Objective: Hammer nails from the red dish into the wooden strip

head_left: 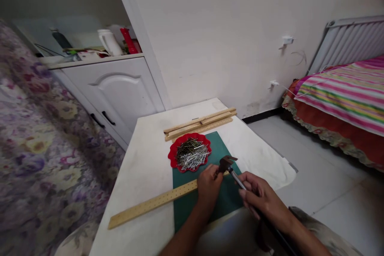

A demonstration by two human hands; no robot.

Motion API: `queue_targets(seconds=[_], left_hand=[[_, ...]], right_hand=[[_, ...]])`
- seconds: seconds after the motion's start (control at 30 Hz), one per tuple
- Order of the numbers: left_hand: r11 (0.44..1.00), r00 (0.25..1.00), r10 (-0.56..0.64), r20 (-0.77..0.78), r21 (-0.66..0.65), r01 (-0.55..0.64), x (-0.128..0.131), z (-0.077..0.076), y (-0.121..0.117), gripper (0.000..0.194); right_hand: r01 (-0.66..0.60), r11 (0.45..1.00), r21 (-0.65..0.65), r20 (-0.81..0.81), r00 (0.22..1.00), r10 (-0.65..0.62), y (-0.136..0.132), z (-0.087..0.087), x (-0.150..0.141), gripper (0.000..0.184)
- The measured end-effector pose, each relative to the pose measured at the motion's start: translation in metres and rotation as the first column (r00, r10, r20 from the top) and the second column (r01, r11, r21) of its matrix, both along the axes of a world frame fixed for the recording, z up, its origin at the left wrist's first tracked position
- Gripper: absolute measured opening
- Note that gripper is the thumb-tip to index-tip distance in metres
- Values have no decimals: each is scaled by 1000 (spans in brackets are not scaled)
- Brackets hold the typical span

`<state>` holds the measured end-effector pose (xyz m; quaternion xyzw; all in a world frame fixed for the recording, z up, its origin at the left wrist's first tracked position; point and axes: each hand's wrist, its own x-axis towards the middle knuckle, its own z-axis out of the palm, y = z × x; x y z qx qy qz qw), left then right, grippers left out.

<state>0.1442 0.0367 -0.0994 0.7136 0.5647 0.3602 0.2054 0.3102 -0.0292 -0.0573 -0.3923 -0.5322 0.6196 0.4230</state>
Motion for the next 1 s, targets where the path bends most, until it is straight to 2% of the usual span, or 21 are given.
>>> queue_targets(seconds=[0.27,0.47,1.0], left_hand=[[1000,999,-19,38,14,19,-1,0,0,15],[1000,998,-23,55,15,22,-1,-1,-1,16],[1000,999,-3,-37,4,4,-1,-2,2,16]], right_hand=[[74,997,21,-52,996,-73,4,2,8,19],[30,1000,10,-44,999,-29,2,3,7,16],[-12,1000,-23,-12,1000,11,2,1,-1,14]])
